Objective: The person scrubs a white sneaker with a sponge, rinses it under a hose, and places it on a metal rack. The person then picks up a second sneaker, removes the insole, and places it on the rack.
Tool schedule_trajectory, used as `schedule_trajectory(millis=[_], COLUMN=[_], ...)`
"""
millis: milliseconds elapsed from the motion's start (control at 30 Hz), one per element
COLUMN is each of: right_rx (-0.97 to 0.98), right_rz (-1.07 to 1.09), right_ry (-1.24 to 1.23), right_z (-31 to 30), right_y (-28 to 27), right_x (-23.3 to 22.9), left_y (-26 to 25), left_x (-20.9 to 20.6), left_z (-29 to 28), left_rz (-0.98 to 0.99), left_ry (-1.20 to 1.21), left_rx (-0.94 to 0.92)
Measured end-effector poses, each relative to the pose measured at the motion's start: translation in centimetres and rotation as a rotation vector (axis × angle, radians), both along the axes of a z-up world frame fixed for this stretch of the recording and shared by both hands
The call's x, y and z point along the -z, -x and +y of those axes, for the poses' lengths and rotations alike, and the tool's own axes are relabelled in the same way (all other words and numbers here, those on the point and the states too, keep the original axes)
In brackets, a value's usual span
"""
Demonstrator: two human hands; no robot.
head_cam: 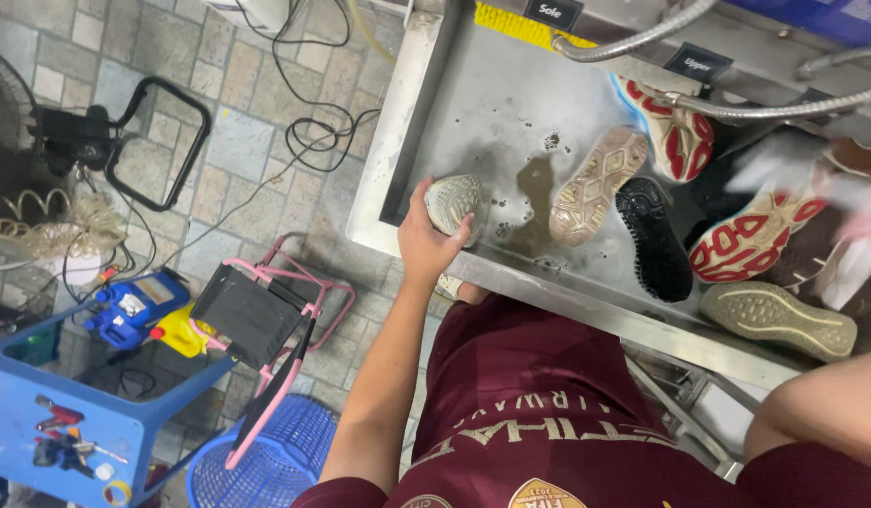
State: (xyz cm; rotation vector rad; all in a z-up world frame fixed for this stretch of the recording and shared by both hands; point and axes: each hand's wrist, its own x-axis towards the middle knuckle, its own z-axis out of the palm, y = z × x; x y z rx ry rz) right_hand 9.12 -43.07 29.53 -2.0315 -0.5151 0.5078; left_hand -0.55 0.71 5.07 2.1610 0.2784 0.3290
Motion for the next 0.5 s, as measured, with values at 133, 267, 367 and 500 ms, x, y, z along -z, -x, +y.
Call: schedule_trajectory(millis=[133, 267, 367, 500], right_rx=[-0.101, 0.015, -0.008, 0.178], right_rz=[0.373, 0.111, 0.103, 0.300], right_ry=[0.293, 0.903, 1.005, 0.763], right_z=[7.3, 12.7, 14.4, 15.5], right_y=[-2.1, -2.0, -1.1, 0.0], right_x=[14.7, 29.4, 37.5, 39.7], left_y=[-0.2, -0.4, -0.6, -0.8], left_x=[0.0, 0.2, 0.4, 0.3], left_z=[-0.1, -0.5, -0.3, -0.7], left_rz=[0.079, 0.054, 0.071, 0.101], left_ry=[-0.046, -0.083, -0.130, -0.096], left_rx=[-0.003, -0.005, -0.022, -0.077])
